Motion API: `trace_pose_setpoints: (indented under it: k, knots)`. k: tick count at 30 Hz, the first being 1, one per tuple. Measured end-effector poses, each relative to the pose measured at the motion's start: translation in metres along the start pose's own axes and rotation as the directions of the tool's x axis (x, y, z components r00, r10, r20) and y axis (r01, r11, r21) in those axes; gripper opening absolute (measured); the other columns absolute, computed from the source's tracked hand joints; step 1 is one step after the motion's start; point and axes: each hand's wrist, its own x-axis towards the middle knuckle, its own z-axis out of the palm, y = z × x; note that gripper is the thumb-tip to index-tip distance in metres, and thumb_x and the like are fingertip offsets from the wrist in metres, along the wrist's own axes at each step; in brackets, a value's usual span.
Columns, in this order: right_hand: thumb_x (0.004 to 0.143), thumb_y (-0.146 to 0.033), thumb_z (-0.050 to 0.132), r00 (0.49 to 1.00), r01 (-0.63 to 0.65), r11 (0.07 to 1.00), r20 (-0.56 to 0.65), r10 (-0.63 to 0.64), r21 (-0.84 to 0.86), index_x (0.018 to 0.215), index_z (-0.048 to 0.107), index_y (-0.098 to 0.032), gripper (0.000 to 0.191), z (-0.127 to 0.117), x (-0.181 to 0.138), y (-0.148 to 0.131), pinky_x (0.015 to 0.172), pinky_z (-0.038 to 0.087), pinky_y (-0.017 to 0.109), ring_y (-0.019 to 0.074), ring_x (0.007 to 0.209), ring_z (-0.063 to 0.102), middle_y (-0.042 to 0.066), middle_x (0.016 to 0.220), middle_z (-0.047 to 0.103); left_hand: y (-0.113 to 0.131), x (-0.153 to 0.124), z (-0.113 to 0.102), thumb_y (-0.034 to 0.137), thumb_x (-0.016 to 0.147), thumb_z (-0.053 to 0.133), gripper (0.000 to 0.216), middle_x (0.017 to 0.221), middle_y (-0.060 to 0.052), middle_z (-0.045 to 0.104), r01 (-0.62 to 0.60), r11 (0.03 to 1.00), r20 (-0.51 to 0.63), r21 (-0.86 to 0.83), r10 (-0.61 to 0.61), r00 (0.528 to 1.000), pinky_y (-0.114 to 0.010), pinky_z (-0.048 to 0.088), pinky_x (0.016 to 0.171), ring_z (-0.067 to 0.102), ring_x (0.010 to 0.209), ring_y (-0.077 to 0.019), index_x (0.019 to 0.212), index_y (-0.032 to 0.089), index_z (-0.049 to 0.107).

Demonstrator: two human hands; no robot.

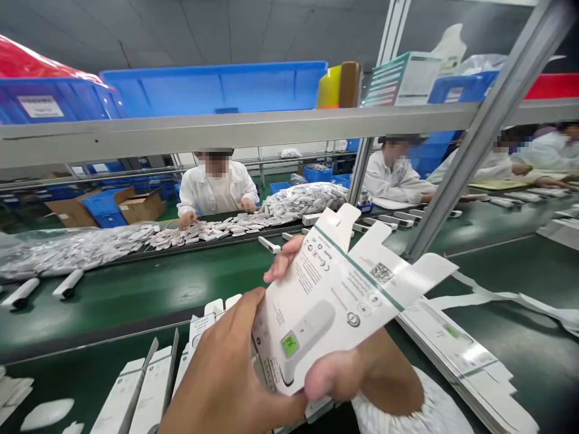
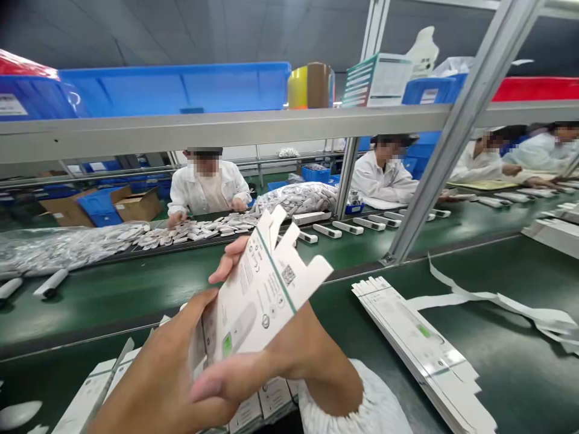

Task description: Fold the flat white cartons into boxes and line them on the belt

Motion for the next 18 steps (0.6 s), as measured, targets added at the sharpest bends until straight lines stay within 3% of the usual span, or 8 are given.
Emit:
trace_pose_setpoints:
  k: [2, 6, 8, 10, 13, 16, 18]
  knots:
    - [0.038, -0.036, 0.118, 1.0, -0.025, 0.999, -0.014, 0.025, 0.022, 0.127, 0.067, -0.032, 0.102, -0.001, -0.003, 0.0, 0.086, 0.064, 0.043, 0.029, 0.101, 0.07, 0.006, 0.116, 0.07, -0.003, 0.0, 0.003, 0.034, 0.061, 0.088, 0.07, 0.117, -0.005, 0.083, -0.035, 0.999, -0.029, 0.0, 0.035, 0.999, -0.034, 0.063, 0.066, 0.082, 0.092, -0.0324, 0.128, 0.029, 0.069]
    - [0.072, -0.021, 0.106, 0.99, -0.085, 0.99, -0.106, 0.097, 0.108, 0.116, 0.07, -0.031, 0.058, 0.0, -0.006, -0.003, 0.082, 0.063, 0.035, 0.0196, 0.089, 0.073, -0.001, 0.096, 0.074, -0.009, -0.002, 0.008, 0.044, 0.084, 0.083, 0.037, 0.104, -0.001, 0.086, -0.071, 0.997, -0.08, -0.017, 0.069, 0.994, -0.032, 0.065, 0.069, 0.082, 0.083, -0.0254, 0.117, 0.029, 0.073]
    - [0.081, -0.021, 0.1, 0.988, -0.085, 0.991, -0.118, 0.097, 0.105, 0.119, 0.072, -0.03, 0.048, 0.001, -0.005, -0.004, 0.09, 0.065, 0.035, 0.0192, 0.094, 0.076, 0.0, 0.102, 0.079, -0.01, -0.002, 0.013, 0.042, 0.093, 0.077, 0.036, 0.11, -0.002, 0.086, -0.091, 0.996, -0.085, -0.015, 0.089, 0.992, -0.034, 0.068, 0.075, 0.084, 0.09, -0.0257, 0.125, 0.03, 0.071]
    - [0.084, -0.025, 0.097, 0.995, -0.04, 0.998, -0.089, 0.045, 0.058, 0.133, 0.07, -0.03, 0.057, 0.002, -0.005, -0.009, 0.106, 0.064, 0.042, 0.0246, 0.115, 0.078, 0.005, 0.126, 0.08, -0.01, -0.001, 0.019, 0.034, 0.094, 0.072, 0.051, 0.132, -0.008, 0.082, -0.153, 0.988, -0.114, -0.003, 0.151, 0.982, -0.04, 0.072, 0.087, 0.083, 0.113, -0.0303, 0.144, 0.029, 0.063]
    - [0.088, -0.028, 0.091, 1.0, 0.008, 0.993, -0.017, -0.01, -0.114, 0.153, 0.059, -0.033, 0.073, 0.007, -0.008, -0.023, 0.132, 0.046, 0.057, 0.0331, 0.151, 0.061, 0.009, 0.154, 0.068, -0.013, 0.003, 0.028, 0.022, 0.094, 0.062, 0.08, 0.165, -0.021, 0.061, -0.272, 0.955, -0.202, 0.113, 0.291, 0.935, -0.055, 0.069, 0.105, 0.067, 0.147, -0.0417, 0.17, 0.023, 0.038]
    - [0.088, -0.032, 0.089, 0.993, -0.111, 0.951, 0.008, 0.118, -0.289, 0.163, 0.053, -0.034, 0.083, 0.012, -0.018, -0.037, 0.137, 0.038, 0.063, 0.037, 0.163, 0.049, 0.011, 0.158, 0.066, -0.02, 0.007, 0.035, 0.02, 0.097, 0.056, 0.09, 0.177, -0.026, 0.046, -0.307, 0.907, -0.284, 0.287, 0.387, 0.877, -0.065, 0.065, 0.11, 0.056, 0.156, -0.048, 0.178, 0.02, 0.018]
    - [0.091, -0.037, 0.086, 0.98, -0.191, 0.926, -0.014, 0.198, -0.326, 0.166, 0.051, -0.035, 0.083, 0.017, -0.027, -0.039, 0.135, 0.041, 0.061, 0.0367, 0.164, 0.048, 0.01, 0.156, 0.069, -0.022, 0.008, 0.036, 0.019, 0.1, 0.052, 0.086, 0.176, -0.024, 0.048, -0.32, 0.883, -0.308, 0.344, 0.428, 0.85, -0.061, 0.065, 0.113, 0.058, 0.156, -0.045, 0.179, 0.021, 0.018]
